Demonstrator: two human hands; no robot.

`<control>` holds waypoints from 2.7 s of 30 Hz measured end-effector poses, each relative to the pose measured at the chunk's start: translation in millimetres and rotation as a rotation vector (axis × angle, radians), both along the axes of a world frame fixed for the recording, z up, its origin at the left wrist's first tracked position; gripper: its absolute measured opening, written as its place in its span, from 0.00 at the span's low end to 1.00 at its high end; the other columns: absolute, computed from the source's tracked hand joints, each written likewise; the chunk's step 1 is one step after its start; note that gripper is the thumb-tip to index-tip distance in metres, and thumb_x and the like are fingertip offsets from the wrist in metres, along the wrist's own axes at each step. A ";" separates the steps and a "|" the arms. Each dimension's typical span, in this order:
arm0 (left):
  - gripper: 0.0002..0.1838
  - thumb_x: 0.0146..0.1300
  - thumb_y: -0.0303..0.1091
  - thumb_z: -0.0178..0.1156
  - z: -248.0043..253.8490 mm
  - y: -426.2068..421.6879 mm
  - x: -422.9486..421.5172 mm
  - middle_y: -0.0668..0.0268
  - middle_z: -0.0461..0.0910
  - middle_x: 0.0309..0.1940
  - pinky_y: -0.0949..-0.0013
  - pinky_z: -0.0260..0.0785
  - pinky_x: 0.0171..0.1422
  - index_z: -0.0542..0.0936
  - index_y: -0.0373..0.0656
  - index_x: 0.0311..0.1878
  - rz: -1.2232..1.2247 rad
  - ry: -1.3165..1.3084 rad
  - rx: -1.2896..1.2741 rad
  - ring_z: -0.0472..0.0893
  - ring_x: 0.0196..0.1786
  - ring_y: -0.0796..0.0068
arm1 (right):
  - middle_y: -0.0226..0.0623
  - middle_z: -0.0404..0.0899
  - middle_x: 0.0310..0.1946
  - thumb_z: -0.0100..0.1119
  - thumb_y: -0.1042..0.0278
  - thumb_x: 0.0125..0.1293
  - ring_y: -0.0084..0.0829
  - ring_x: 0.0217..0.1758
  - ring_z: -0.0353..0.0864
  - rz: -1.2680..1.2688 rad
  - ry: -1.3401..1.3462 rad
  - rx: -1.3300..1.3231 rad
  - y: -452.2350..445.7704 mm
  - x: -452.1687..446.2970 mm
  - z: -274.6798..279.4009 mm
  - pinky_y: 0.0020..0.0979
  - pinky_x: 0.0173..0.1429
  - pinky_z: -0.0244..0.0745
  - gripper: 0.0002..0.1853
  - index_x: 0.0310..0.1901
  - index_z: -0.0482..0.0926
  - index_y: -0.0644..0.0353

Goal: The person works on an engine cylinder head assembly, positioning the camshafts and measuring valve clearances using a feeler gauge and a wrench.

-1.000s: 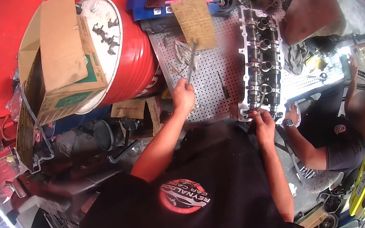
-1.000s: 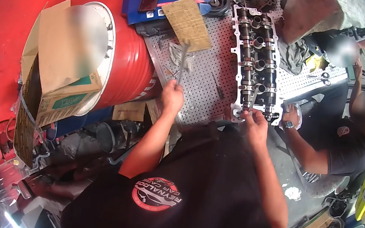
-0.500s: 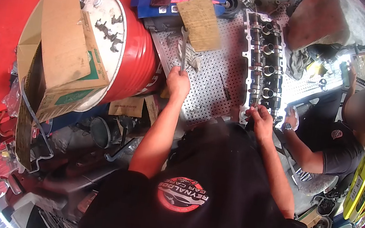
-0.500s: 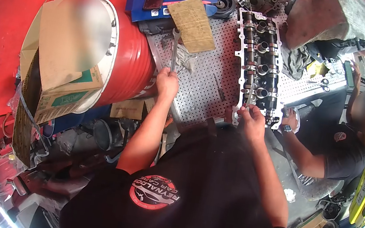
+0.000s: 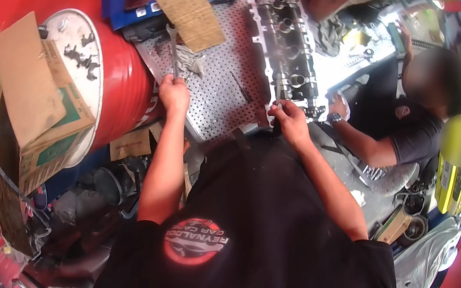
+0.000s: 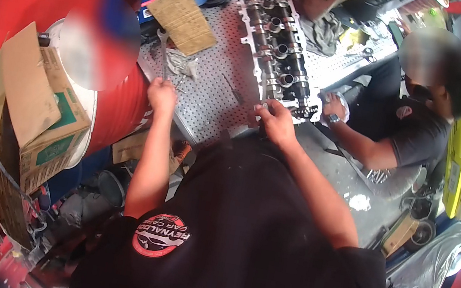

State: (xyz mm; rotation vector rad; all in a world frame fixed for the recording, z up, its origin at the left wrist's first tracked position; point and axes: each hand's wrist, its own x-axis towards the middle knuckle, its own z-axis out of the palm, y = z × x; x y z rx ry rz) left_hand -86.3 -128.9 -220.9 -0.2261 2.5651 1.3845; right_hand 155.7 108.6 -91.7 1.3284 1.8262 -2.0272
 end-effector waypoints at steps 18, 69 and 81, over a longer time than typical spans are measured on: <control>0.10 0.63 0.29 0.57 106.7 30.3 127.4 0.50 0.81 0.25 0.57 0.73 0.35 0.80 0.40 0.46 -0.649 -0.033 0.037 0.83 0.28 0.53 | 0.48 0.84 0.43 0.62 0.59 0.62 0.49 0.50 0.82 0.832 0.018 0.528 4.7 34.1 -4.3 0.45 0.55 0.76 0.16 0.48 0.83 0.58; 0.13 0.63 0.33 0.55 106.9 43.7 108.4 0.46 0.82 0.28 0.50 0.74 0.42 0.81 0.39 0.48 -0.707 0.111 -0.084 0.83 0.35 0.43 | 0.42 0.66 0.71 0.57 0.58 0.64 0.46 0.51 0.84 0.961 -0.169 0.635 7.1 26.3 36.4 0.46 0.59 0.77 0.14 0.45 0.82 0.57; 0.14 0.64 0.34 0.55 108.3 58.6 98.7 0.45 0.83 0.31 0.49 0.75 0.44 0.81 0.39 0.49 -0.682 0.137 -0.060 0.83 0.36 0.42 | 0.42 0.70 0.67 0.58 0.59 0.63 0.47 0.48 0.85 0.974 -0.107 0.658 13.7 27.5 27.7 0.46 0.55 0.79 0.13 0.44 0.82 0.57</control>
